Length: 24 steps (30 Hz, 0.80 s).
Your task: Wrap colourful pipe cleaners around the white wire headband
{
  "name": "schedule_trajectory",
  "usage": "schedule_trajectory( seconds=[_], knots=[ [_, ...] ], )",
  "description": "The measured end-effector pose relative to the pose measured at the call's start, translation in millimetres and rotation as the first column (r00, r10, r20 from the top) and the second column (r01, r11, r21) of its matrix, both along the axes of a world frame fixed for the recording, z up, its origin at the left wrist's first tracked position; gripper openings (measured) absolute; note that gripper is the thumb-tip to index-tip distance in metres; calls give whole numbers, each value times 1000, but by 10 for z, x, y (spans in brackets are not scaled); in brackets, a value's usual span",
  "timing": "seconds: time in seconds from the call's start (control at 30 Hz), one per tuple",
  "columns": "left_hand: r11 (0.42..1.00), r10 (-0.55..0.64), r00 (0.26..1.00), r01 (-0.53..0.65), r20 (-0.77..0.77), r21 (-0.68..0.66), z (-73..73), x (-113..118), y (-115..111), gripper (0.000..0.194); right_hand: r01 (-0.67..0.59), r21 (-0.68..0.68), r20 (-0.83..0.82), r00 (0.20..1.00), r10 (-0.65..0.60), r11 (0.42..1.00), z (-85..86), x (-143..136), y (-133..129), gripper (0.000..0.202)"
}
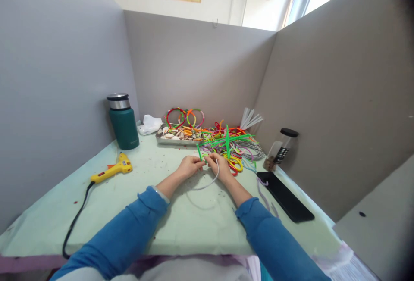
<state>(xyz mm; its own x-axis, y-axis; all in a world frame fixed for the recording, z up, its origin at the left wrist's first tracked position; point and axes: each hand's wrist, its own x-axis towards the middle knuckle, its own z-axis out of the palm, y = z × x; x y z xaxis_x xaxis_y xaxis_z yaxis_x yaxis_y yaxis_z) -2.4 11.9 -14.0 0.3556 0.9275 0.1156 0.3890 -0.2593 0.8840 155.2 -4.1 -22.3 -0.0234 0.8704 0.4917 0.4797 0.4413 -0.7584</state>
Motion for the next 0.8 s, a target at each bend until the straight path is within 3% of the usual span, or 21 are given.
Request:
schedule_trajectory(
  seconds=[0.3, 0.8],
  knots=[
    [984, -65, 987, 88, 148, -157, -19, 13, -35, 34, -60, -10, -76, 995, 59, 998, -37, 8, 48, 28],
    [974, 22, 971, 33, 237, -224, 8, -4, -7, 30, -112, -38, -81, 991, 109, 993, -36, -16, 27, 28]
  ],
)
